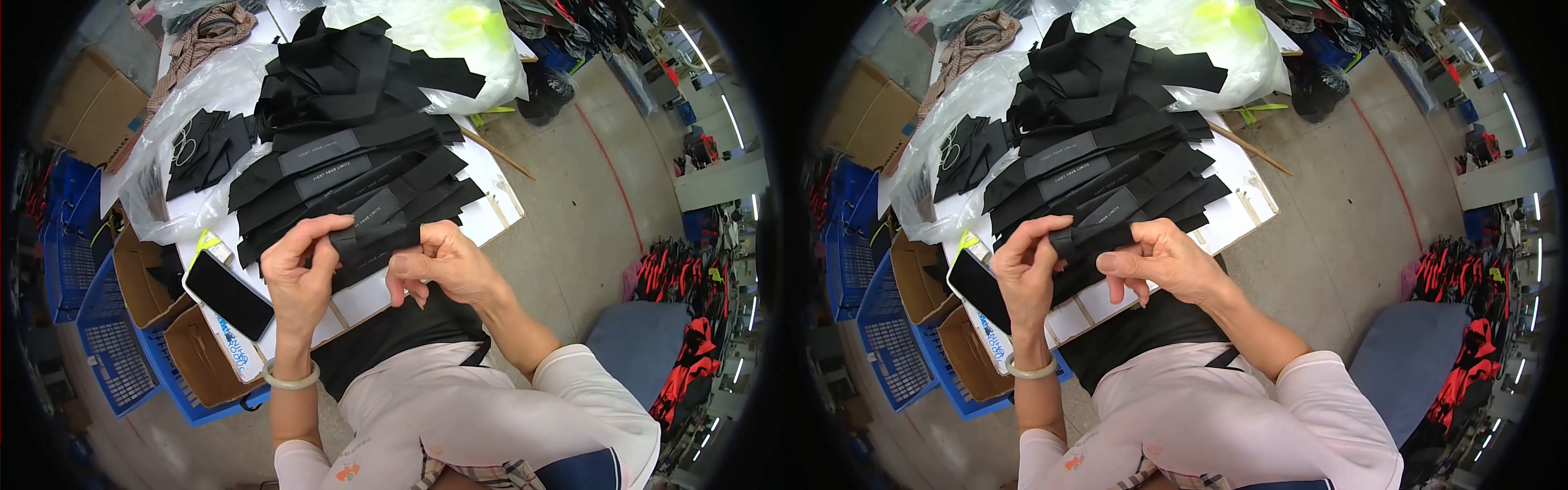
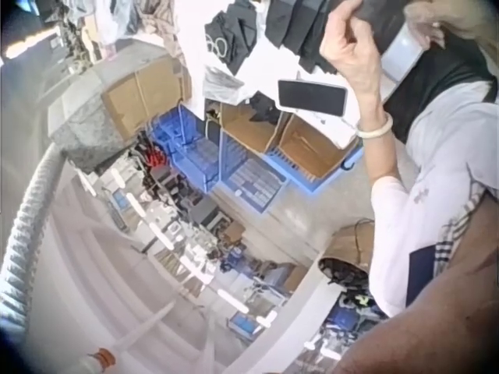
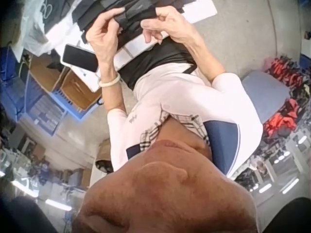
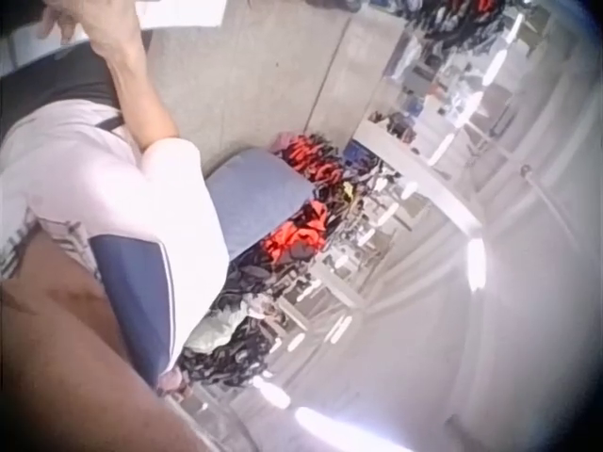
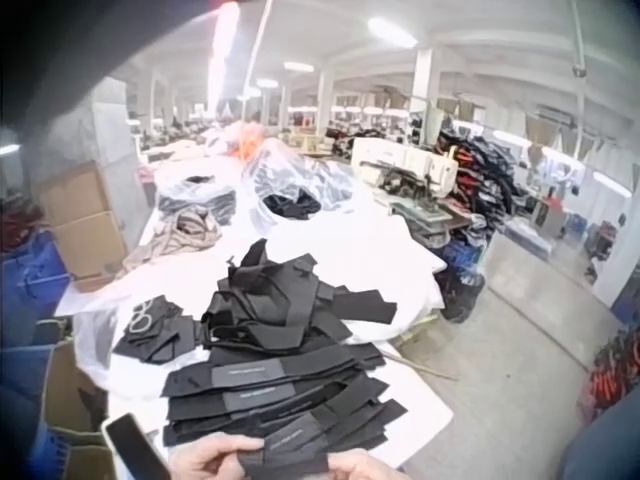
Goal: Turning black fabric tubes right-side out using a wooden stick as a guide.
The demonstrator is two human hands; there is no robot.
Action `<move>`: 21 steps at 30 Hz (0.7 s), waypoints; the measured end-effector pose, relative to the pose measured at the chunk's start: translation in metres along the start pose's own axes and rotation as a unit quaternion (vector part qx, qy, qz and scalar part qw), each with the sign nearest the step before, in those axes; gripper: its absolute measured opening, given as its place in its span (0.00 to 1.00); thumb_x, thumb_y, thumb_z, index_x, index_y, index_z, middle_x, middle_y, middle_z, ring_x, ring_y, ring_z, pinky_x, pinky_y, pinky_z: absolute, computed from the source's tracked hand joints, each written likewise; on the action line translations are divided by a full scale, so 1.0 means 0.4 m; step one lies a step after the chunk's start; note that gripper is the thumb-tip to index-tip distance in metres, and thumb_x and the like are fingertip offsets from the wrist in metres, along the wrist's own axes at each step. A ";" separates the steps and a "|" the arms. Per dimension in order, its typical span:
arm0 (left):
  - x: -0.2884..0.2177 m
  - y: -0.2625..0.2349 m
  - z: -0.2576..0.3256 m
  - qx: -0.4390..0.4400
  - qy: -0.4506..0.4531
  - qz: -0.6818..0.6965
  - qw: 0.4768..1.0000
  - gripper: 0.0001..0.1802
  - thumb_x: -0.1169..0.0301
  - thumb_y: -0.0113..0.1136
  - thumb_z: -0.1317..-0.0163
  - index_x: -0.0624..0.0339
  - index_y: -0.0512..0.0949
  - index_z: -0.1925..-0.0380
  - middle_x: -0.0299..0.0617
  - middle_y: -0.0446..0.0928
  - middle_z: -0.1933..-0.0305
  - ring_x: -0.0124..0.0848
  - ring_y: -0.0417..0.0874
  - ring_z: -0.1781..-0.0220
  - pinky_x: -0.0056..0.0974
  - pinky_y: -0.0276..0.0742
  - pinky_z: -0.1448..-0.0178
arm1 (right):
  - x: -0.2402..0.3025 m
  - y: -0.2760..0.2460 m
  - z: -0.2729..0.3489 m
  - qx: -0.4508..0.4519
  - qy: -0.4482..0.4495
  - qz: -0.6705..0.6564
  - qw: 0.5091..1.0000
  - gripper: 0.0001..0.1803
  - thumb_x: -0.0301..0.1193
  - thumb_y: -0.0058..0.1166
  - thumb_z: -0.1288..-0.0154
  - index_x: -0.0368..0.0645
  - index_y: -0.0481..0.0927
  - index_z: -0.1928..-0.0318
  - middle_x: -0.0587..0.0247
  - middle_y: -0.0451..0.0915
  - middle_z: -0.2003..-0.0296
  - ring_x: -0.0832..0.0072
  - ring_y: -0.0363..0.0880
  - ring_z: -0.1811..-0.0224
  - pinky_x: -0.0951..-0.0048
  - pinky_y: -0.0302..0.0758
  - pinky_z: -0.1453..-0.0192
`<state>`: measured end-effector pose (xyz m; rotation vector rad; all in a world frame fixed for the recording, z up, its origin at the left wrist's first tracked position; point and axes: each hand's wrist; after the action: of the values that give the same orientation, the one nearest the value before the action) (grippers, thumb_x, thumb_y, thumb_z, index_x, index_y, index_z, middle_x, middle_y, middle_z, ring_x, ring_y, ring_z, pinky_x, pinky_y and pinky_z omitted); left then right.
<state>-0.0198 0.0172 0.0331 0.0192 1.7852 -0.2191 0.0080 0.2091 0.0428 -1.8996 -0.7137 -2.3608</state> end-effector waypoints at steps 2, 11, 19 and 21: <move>0.001 -0.001 -0.013 -0.021 0.039 0.075 0.996 0.15 0.84 0.48 0.42 0.65 0.80 0.58 0.38 0.78 0.68 0.14 0.71 0.73 0.20 0.64 0.70 | -0.006 0.006 0.001 0.036 0.043 -0.093 0.994 0.12 0.30 0.52 0.37 0.30 0.78 0.69 0.46 0.81 0.76 0.80 0.69 0.87 0.79 0.70 0.83; 0.000 0.091 0.012 -0.046 -0.042 0.534 0.843 0.23 0.61 0.44 0.29 0.71 0.68 0.46 0.56 0.79 0.56 0.50 0.79 0.48 0.50 0.64 0.34 | -0.047 0.077 -0.007 -0.041 0.077 -0.164 0.983 0.21 0.42 0.46 0.30 0.35 0.80 0.66 0.55 0.79 0.82 0.80 0.70 0.90 0.81 0.68 0.87; 0.032 0.093 0.009 0.110 -0.027 0.517 0.849 0.12 0.72 0.45 0.40 0.67 0.73 0.80 0.61 0.79 0.74 0.62 0.79 0.53 0.56 0.50 0.28 | -0.044 0.068 0.005 0.054 0.076 0.002 0.996 0.14 0.39 0.42 0.27 0.40 0.73 0.61 0.65 0.76 0.85 0.84 0.64 0.92 0.84 0.60 0.89; 0.028 0.094 0.014 0.163 -0.017 0.516 0.841 0.13 0.73 0.46 0.41 0.67 0.73 0.81 0.62 0.79 0.73 0.64 0.78 0.51 0.56 0.48 0.28 | -0.106 0.063 -0.005 0.165 0.110 -0.207 0.958 0.19 0.42 0.39 0.27 0.37 0.73 0.60 0.54 0.75 0.85 0.81 0.60 0.95 0.83 0.59 0.92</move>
<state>-0.0118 0.0522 0.0159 1.1847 1.4543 0.2654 0.0243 0.1749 0.0113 -1.4341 -1.4911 -2.4102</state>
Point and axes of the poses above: each hand's wrist, its own z-axis away from the middle knuckle, its own y-axis out of the palm, x = y × z
